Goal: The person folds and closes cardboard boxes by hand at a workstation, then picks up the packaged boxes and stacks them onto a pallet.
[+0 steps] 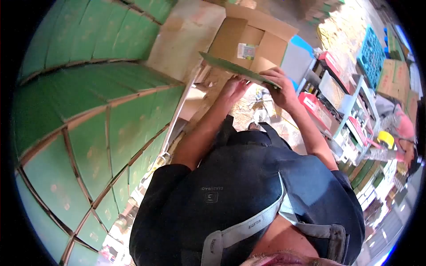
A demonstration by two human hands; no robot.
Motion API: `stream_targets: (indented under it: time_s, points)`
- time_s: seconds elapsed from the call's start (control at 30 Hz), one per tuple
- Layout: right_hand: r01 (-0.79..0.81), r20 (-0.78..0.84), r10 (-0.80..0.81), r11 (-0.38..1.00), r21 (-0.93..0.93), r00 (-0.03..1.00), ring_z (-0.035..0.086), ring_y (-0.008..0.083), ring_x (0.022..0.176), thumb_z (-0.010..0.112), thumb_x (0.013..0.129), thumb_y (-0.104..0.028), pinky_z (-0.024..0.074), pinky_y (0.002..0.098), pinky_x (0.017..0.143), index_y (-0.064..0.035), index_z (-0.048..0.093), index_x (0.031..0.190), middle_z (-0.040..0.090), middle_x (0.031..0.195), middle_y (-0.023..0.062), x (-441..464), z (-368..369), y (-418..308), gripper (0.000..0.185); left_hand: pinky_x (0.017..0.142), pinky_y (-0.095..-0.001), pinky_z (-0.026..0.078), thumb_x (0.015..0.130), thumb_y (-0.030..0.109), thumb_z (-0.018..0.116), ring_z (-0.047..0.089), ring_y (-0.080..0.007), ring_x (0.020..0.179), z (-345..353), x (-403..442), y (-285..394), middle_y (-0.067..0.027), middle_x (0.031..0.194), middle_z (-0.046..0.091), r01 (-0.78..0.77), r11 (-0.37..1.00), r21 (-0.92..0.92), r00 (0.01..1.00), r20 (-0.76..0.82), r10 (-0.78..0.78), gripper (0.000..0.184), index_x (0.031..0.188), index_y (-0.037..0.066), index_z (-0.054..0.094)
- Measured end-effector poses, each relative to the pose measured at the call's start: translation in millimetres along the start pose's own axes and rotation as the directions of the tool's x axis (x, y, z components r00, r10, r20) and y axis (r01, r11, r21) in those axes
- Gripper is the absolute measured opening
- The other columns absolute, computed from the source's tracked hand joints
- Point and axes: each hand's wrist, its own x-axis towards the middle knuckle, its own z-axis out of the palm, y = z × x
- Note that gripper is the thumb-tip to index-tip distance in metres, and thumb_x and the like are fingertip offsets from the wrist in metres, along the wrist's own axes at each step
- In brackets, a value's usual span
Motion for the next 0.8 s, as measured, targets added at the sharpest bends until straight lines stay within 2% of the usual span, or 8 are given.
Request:
stream_targets:
  time_s: [0.1,0.23,0.4,0.5,0.57,0.63,0.7,0.8]
  points:
    - [-0.016,-0.062,0.005,0.985,-0.173,0.998,0.051,0.0338,0.121,0.065,0.078,-0.001,0.0452,0.0411,0.101,-0.0137,0.069,0.113,0.059,0.132,0.0057,-26.0,-33.0,39.9,0.037,0.111,-0.0504,0.038,0.079,0.005,0.074,0.058,-0.021,0.106,-8.1,49.1,-33.7,-0.0026,0.104,0.063,0.066,0.983,0.171,0.988,0.13,-0.089,0.038,0.113,0.01,0.057]
    - [-0.065,0.023,0.07,0.982,-0.175,0.997,0.043,0.0379,0.131,0.063,0.077,0.001,0.0396,0.043,0.109,-0.018,0.065,0.122,0.052,0.141,0.0045,-58.3,-43.2,136.9,0.048,0.109,-0.0445,0.04,0.08,0.001,0.073,0.055,-0.0232,0.115,-20.0,95.8,-53.7,-0.0054,0.121,0.06,0.191,0.951,0.241,0.973,-0.176,-0.151,0.059,0.132,0.01,0.048]
    - [-0.182,0.035,0.188,0.976,-0.119,0.982,0.037,0.0361,0.138,0.065,0.072,0.002,0.0387,0.0419,0.11,-0.0149,0.066,0.12,0.053,0.141,0.0074,-99.6,-35.1,200.4,0.051,0.1,-0.0376,0.046,0.071,0.009,0.084,0.05,-0.025,0.125,35.0,101.4,-35.6,-0.0113,0.137,0.054,-0.228,0.143,0.963,0.898,0.152,0.414,0.093,0.147,0.006,0.032]
    - [-0.259,-0.079,0.264,0.964,0.066,0.961,0.038,0.0355,0.138,0.065,0.075,0.003,0.0374,0.0409,0.111,-0.012,0.069,0.113,0.058,0.134,0.0092,-97.5,-37.8,188.2,0.041,0.094,-0.0346,0.05,0.065,0.023,0.09,0.059,-0.0253,0.117,53.2,123.4,-4.4,-0.015,0.129,0.061,-0.325,-0.39,0.862,0.913,0.393,0.108,0.077,0.131,0.001,0.056]
    - [-0.387,-0.09,0.416,0.893,0.231,0.905,0.046,0.0314,0.133,0.063,0.079,0.003,0.04,0.0381,0.108,-0.0102,0.07,0.111,0.066,0.123,0.0095,-101.2,-32.4,196.6,0.035,0.09,-0.0341,0.051,0.068,0.026,0.088,0.065,-0.0273,0.107,45.5,138.8,2.3,-0.016,0.12,0.066,-0.467,-0.48,0.743,0.823,0.564,0.073,0.053,0.11,0.001,0.069]
    - [-0.43,-0.171,0.472,0.872,0.233,0.865,0.056,0.0274,0.123,0.066,0.081,-0.003,0.0446,0.0353,0.103,-0.006,0.071,0.109,0.07,0.112,0.0121,-96.5,-36.2,198.3,0.028,0.086,-0.0343,0.052,0.068,0.03,0.087,0.065,-0.0284,0.105,72.9,141.7,4.1,-0.0176,0.123,0.064,-0.02,-0.417,0.908,0.988,0.081,0.129,0.045,0.102,0.004,0.073]
    - [-0.728,-0.037,0.836,0.498,0.472,0.548,0.062,0.0248,0.113,0.071,0.081,-0.012,0.0484,0.0348,0.096,-0.0031,0.071,0.108,0.07,0.108,0.0153,-85.5,-53.0,198.5,0.029,0.085,-0.0366,0.052,0.068,0.031,0.087,0.064,-0.0295,0.104,91.7,136.8,-9.5,-0.0165,0.122,0.063,0.025,-0.425,0.905,0.991,0.034,0.13,0.053,0.112,0.007,0.069]
    - [-0.596,-0.547,0.576,0.786,0.165,0.607,0.063,0.0268,0.108,0.072,0.081,-0.019,0.0484,0.0365,0.096,-0.0043,0.07,0.11,0.069,0.109,0.0162,-59.2,-69.9,193.7,0.032,0.088,-0.0422,0.05,0.067,0.03,0.086,0.061,-0.0319,0.104,81.6,148.5,-21.0,-0.0138,0.116,0.06,0.086,-0.643,0.761,0.895,0.225,0.386,0.078,0.135,0.012,0.053]
